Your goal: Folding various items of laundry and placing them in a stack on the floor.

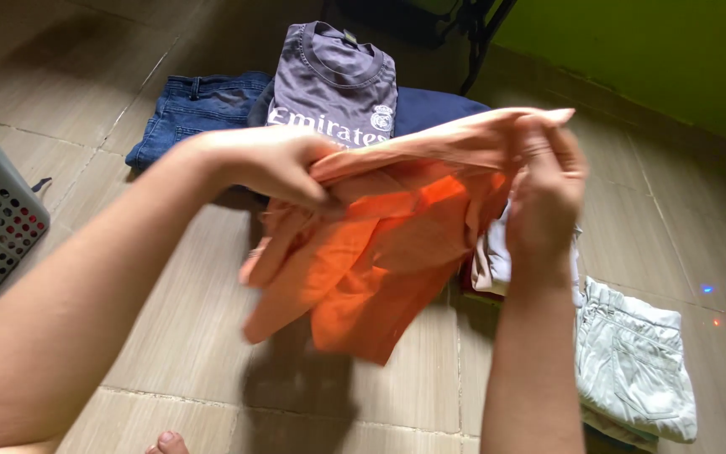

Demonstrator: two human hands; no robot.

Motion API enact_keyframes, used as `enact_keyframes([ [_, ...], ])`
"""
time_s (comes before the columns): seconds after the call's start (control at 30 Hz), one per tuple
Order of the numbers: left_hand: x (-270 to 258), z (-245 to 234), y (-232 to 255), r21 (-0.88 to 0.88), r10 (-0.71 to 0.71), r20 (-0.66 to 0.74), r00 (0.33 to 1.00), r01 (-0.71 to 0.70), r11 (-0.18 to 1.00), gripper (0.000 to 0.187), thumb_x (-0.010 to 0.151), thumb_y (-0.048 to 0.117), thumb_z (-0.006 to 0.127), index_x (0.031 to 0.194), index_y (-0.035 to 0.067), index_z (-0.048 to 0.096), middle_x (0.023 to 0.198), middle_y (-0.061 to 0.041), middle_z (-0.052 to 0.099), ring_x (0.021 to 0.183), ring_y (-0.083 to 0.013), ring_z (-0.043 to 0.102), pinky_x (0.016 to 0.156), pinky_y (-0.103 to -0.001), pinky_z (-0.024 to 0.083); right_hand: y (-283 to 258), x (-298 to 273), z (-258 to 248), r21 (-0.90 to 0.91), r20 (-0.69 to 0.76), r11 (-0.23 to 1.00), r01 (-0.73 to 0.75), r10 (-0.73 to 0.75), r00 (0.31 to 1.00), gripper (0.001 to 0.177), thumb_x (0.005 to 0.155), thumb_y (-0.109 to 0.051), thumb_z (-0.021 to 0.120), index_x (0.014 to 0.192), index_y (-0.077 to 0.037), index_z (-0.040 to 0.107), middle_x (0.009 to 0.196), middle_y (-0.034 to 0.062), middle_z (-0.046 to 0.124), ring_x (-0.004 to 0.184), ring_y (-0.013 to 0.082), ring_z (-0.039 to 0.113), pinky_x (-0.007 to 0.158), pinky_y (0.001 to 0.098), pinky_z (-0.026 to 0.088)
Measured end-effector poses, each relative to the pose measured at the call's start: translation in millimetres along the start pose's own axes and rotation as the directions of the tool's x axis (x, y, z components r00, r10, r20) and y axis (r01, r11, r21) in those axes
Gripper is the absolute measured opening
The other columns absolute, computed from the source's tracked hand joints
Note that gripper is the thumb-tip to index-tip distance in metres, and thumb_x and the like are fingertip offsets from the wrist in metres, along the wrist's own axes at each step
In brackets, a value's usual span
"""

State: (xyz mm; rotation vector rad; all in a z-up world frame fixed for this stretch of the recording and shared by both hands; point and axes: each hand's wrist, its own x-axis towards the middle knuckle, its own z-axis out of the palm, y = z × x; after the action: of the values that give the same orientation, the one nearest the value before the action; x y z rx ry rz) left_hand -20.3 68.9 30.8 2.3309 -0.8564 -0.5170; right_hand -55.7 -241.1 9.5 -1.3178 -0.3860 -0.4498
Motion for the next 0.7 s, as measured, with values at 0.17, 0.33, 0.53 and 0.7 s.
enact_keyframes([
  [0.17, -26.0, -5.7, -42.5, 0.062, -0.16, 0.195, 0.968, 0.151, 0.987, 0.042, 0.072, 0.035, 0.083, 0.107, 0.011, 0.077, 0.092, -0.002, 0.083, 0.082, -0.0129, 0.071, 0.079, -0.032, 0.058, -1.9, 2.7, -29.5, 0.101, -0.035, 0.989, 0.108, -0.105, 0.994, 0.012, 0.12, -0.011, 0.058, 0.121, -0.006, 0.069, 0.11, 0.0024, 0.07, 0.097, 0.0091, 0.064, 0.089, 0.0244, 0.053],
  [0.33, -29.0, 7.5, -96.2, -0.245, -0.28, 0.27, 0.921, 0.347, 0.905, 0.04, 0.085, 0.046, 0.072, 0.109, 0.015, 0.079, 0.091, 0.006, 0.079, 0.084, -0.0077, 0.068, 0.079, -0.029, 0.056, 5.4, 1.2, -25.5, 0.113, -0.042, 0.988, 0.109, -0.105, 0.994, 0.017, 0.12, -0.012, 0.049, 0.127, -0.008, 0.064, 0.12, 0.0013, 0.067, 0.108, 0.0107, 0.064, 0.101, 0.0281, 0.056],
  [0.53, -33.5, 9.4, -120.5, -0.751, -0.194, 0.007, 0.981, 0.133, 0.647, 0.02, 0.102, 0.034, 0.062, 0.104, 0.014, 0.068, 0.084, 0.005, 0.064, 0.071, -0.0057, 0.056, 0.062, -0.028, 0.047, 0.4, 0.5, -18.9, 0.106, -0.036, 0.992, 0.065, -0.061, 0.997, 0.021, 0.116, -0.01, 0.048, 0.13, -0.007, 0.063, 0.124, 0.0029, 0.066, 0.113, 0.0117, 0.064, 0.106, 0.0287, 0.056],
  [0.7, -35.7, -3.8, -127.5, -0.743, 0.084, -0.329, 0.94, -0.313, 0.592, 0.018, 0.099, 0.012, 0.073, 0.093, 0.013, 0.056, 0.093, 0.001, 0.066, 0.085, -0.0069, 0.063, 0.07, -0.024, 0.051, 9.5, 1.2, -21.9, 0.009, -0.024, 0.999, -0.053, 0.053, 0.998, 0.015, 0.118, -0.013, 0.053, 0.125, -0.003, 0.061, 0.119, 0.0092, 0.067, 0.104, 0.0148, 0.066, 0.097, 0.0302, 0.058],
])
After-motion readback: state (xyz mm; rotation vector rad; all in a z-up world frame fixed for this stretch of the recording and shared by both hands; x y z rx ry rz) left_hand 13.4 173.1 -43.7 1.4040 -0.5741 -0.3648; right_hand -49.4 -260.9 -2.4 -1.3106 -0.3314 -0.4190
